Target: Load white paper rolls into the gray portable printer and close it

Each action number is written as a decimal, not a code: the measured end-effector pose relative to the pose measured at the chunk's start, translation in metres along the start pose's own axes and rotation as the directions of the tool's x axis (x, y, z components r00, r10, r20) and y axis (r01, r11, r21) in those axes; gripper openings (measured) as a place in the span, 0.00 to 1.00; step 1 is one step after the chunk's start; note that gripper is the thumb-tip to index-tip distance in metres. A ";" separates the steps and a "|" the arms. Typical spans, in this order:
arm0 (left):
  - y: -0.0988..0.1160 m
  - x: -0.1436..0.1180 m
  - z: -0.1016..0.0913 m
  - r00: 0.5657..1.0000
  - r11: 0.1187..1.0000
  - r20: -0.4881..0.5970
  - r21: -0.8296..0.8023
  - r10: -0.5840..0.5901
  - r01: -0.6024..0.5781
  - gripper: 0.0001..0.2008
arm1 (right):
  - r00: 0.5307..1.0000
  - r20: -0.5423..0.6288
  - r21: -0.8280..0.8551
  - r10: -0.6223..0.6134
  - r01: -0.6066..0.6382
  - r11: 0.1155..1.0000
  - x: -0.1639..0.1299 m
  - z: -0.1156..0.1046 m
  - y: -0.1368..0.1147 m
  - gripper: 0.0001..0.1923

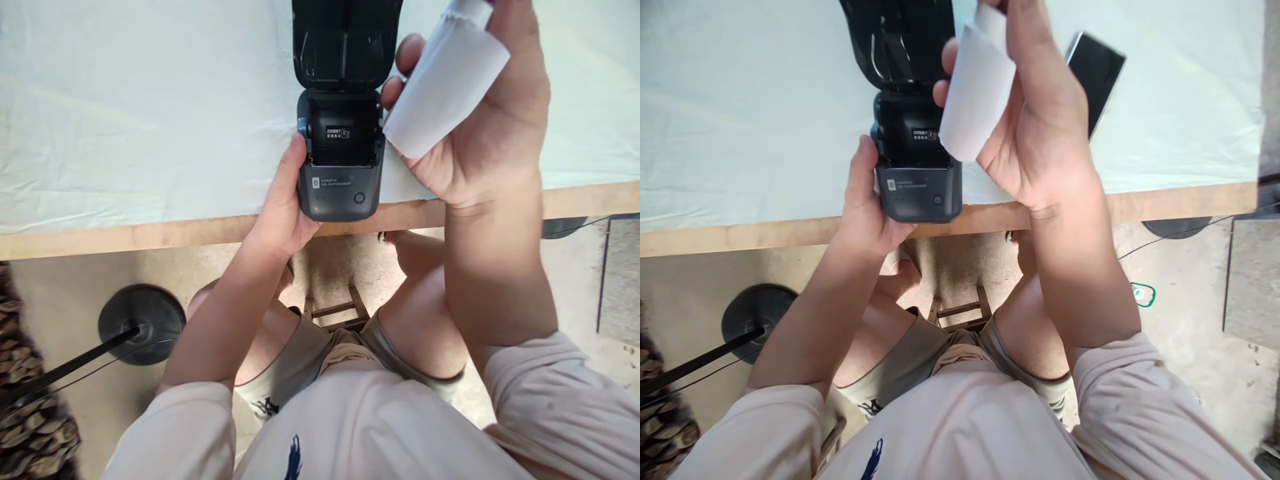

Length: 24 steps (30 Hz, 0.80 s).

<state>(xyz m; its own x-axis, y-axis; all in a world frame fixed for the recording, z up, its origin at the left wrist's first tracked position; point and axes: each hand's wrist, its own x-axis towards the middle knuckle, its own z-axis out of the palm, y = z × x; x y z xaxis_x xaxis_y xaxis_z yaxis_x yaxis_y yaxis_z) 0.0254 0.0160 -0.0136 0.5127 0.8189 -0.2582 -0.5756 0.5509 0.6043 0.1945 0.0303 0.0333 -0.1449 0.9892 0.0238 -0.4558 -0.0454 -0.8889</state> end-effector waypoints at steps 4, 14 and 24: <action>-0.003 -0.001 -0.004 0.999 0.999 0.026 -0.016 0.042 -0.042 0.22 | 1.000 0.008 -0.088 -0.011 0.012 0.996 -0.005 0.001 -0.008 0.13; -0.004 0.000 -0.008 0.999 1.000 -0.025 0.005 0.023 -0.023 0.20 | 0.913 0.105 -0.578 -0.393 0.378 0.723 -0.013 0.012 -0.006 0.14; -0.008 -0.003 0.003 0.988 0.988 -0.004 -0.003 0.155 -0.155 0.17 | 0.785 0.308 -0.859 -0.537 0.472 0.197 -0.007 0.012 0.025 0.07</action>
<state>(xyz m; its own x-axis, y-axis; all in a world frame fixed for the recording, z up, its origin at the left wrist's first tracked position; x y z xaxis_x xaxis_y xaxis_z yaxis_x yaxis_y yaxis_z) 0.0304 0.0090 -0.0157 0.4142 0.8952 -0.1646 -0.6503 0.4176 0.6346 0.1736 0.0211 0.0158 -0.1392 0.7580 0.6372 0.5967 0.5777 -0.5569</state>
